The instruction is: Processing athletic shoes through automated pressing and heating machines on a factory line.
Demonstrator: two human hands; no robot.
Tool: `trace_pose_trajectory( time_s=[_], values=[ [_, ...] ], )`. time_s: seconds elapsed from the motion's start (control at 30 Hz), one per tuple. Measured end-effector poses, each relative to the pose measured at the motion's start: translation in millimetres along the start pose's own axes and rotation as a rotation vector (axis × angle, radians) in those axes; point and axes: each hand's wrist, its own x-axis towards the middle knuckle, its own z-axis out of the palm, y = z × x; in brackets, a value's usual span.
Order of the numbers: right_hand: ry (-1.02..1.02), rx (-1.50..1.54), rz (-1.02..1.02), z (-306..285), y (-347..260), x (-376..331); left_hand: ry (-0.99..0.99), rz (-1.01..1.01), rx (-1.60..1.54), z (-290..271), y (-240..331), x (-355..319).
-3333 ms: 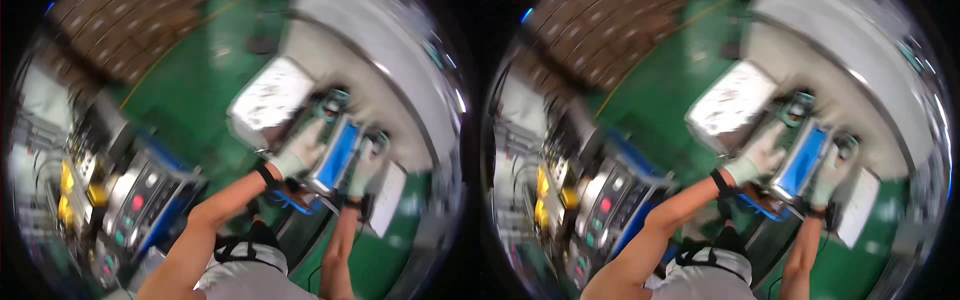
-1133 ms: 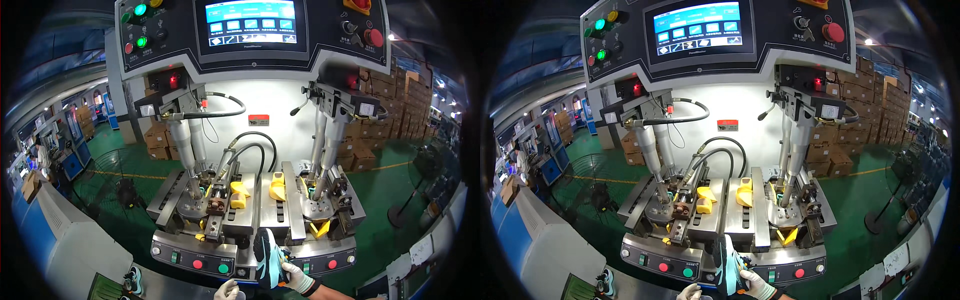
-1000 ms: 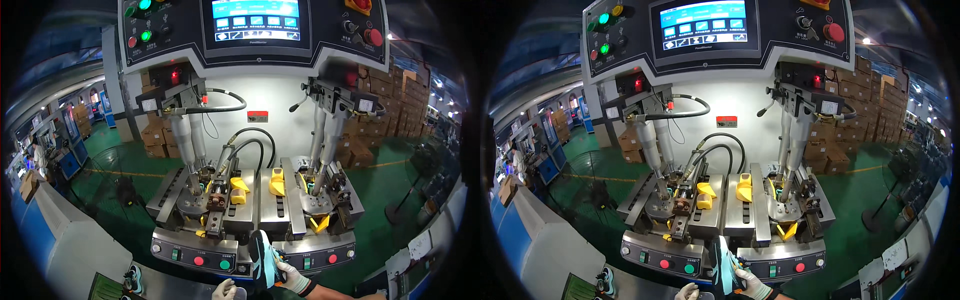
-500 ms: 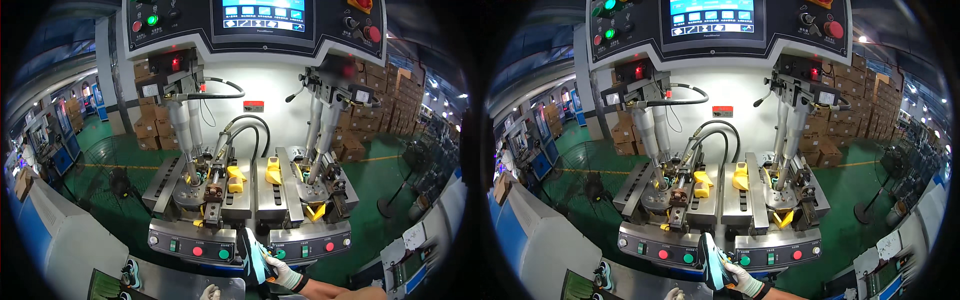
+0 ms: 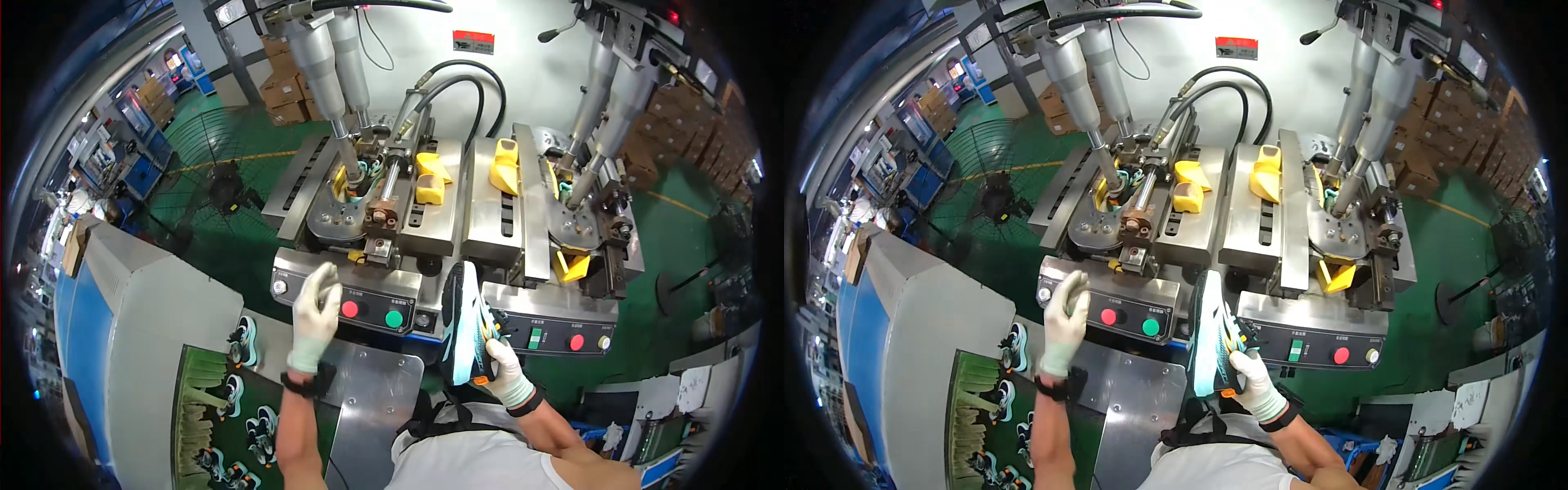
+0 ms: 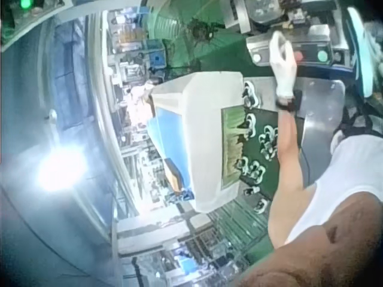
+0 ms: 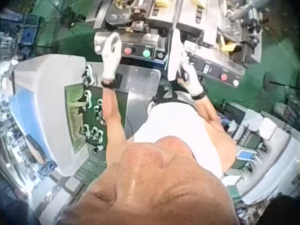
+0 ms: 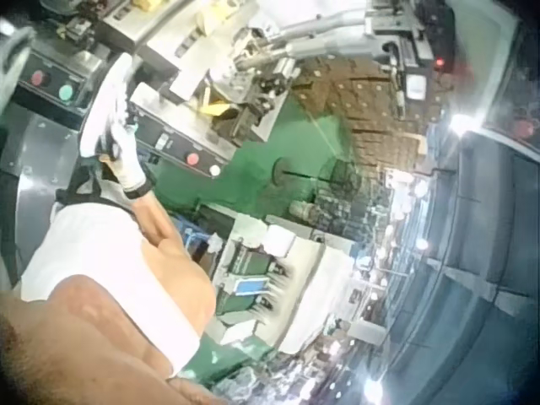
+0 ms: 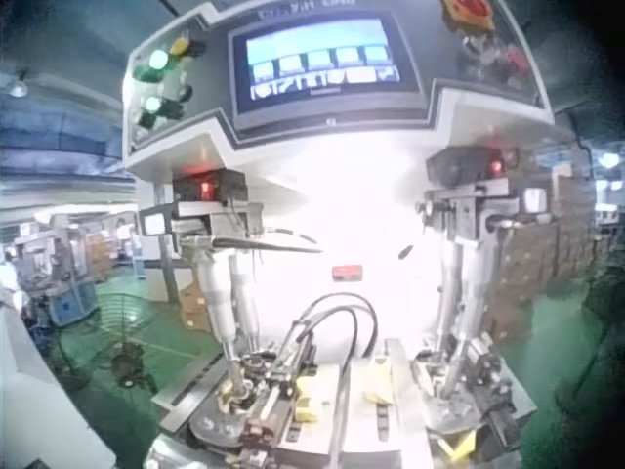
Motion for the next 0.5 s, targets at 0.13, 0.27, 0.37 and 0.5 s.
trace_pose_trajectory(
  time_s=[0.13,0.27,0.37,0.5],
  values=[
    [0.025,0.031,0.012,4,-10,-6,-0.078,0.036,0.209,5,-14,76],
    [0.039,-0.046,-0.01,-10,-18,-14,-0.127,-0.039,0.267,26,-62,126],
    [0.049,-0.005,0.044,-28,-18,-14,-0.124,-0.113,0.335,42,-100,155],
    [0.085,-0.121,0.059,-16,-30,-2,-0.182,-0.079,0.562,62,-139,202]
  ],
)
